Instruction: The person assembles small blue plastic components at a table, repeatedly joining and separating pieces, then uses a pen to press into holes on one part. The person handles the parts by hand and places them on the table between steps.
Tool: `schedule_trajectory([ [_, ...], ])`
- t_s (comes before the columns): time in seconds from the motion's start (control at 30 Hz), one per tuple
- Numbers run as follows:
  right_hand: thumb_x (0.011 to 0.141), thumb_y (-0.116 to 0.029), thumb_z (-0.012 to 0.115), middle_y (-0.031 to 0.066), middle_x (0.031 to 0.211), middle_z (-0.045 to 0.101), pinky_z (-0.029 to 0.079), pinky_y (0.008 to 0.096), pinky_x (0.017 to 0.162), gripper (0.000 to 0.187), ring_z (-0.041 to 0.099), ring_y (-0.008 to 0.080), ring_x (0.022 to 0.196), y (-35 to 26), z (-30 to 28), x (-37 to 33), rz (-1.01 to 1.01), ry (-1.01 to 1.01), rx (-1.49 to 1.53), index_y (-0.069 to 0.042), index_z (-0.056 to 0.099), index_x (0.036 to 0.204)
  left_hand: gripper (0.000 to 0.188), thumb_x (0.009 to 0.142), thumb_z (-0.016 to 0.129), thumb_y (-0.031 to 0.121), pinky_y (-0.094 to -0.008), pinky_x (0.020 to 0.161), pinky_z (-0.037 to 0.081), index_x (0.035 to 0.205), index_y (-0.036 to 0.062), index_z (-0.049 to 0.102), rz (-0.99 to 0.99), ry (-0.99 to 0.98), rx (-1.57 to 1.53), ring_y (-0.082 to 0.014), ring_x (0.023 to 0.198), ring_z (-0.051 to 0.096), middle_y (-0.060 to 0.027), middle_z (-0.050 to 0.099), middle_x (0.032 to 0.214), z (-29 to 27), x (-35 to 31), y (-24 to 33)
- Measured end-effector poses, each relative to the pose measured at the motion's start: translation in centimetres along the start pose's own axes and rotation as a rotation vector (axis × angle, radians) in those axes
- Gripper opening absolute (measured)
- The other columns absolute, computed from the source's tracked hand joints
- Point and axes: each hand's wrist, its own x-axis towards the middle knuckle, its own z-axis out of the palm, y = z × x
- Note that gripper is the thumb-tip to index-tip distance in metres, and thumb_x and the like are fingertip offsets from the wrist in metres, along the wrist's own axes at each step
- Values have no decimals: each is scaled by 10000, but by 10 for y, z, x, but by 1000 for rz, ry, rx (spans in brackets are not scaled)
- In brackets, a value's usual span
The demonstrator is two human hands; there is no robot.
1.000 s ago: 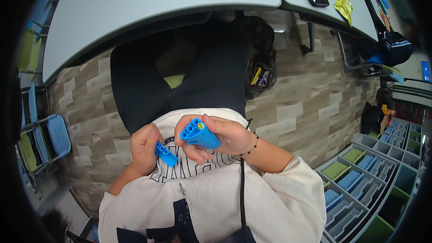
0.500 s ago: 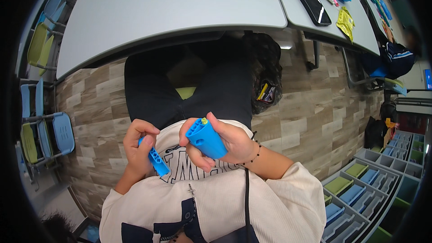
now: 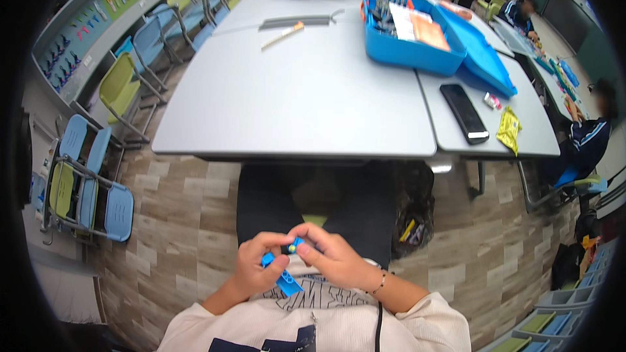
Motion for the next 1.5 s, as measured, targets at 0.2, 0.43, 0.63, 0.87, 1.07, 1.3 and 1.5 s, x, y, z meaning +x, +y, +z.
schedule_trajectory([
  [0.2, 973, -314, 463, -8, 818, 528, 372, 206, 626, 308, 428, 44, 701, -2, 6, 2, 33, -155, -33, -42, 513, 1108, 144, 708, 700, 56, -267, 477, 428, 842, 42, 648, 240, 48, 228, -173, 504, 585, -70, 640, 670, -12, -4, 4],
  [0.43, 958, -442, 445, -24, 698, 450, 342, 228, 567, 424, 402, 65, 632, -7, 4, 7, 82, -245, -161, -58, 570, 1086, 111, 702, 687, 74, -272, 492, 421, 791, 34, 635, 96, -35, 170, -156, 482, 554, -47, 624, 638, -23, -6, 13],
  [0.63, 946, -412, 475, -8, 719, 479, 354, 236, 567, 438, 415, 76, 630, -1, 4, 7, 84, -276, -194, -32, 578, 1138, 88, 704, 672, 85, -280, 492, 405, 753, 49, 609, 200, -8, 215, -163, 486, 536, -39, 594, 619, -20, -6, 10],
  [0.87, 935, -373, 500, 16, 772, 543, 381, 249, 603, 410, 451, 93, 659, -2, 3, 5, 87, -296, -224, -25, 582, 1136, 109, 658, 661, 74, -296, 511, 392, 732, 57, 583, 212, -64, 245, -176, 520, 520, -36, 561, 613, -22, -7, 12],
  [1.07, 932, -383, 499, 37, 768, 570, 394, 267, 623, 409, 486, 114, 666, 2, 1, 4, 57, -233, -281, -30, 592, 1117, 121, 641, 658, 61, -299, 523, 391, 748, 59, 602, 243, -49, 295, -172, 518, 517, -24, 552, 597, -18, -4, 13],
  [1.3, 925, -394, 493, 71, 747, 598, 417, 284, 630, 393, 541, 161, 668, 2, 0, 2, 41, -173, -420, -52, 600, 1087, 111, 646, 681, 60, -280, 540, 385, 755, 57, 656, 315, -55, 505, -151, 455, 507, -4, 582, 564, -18, -1, 18],
  [1.5, 916, -371, 537, 116, 833, 646, 445, 273, 654, 408, 591, 164, 702, 4, 0, 2, 10, -195, -473, -32, 589, 1137, 78, 653, 691, 65, -298, 578, 413, 719, 67, 649, 363, -103, 554, -154, 460, 530, -4, 599, 573, -21, -2, 17],
])
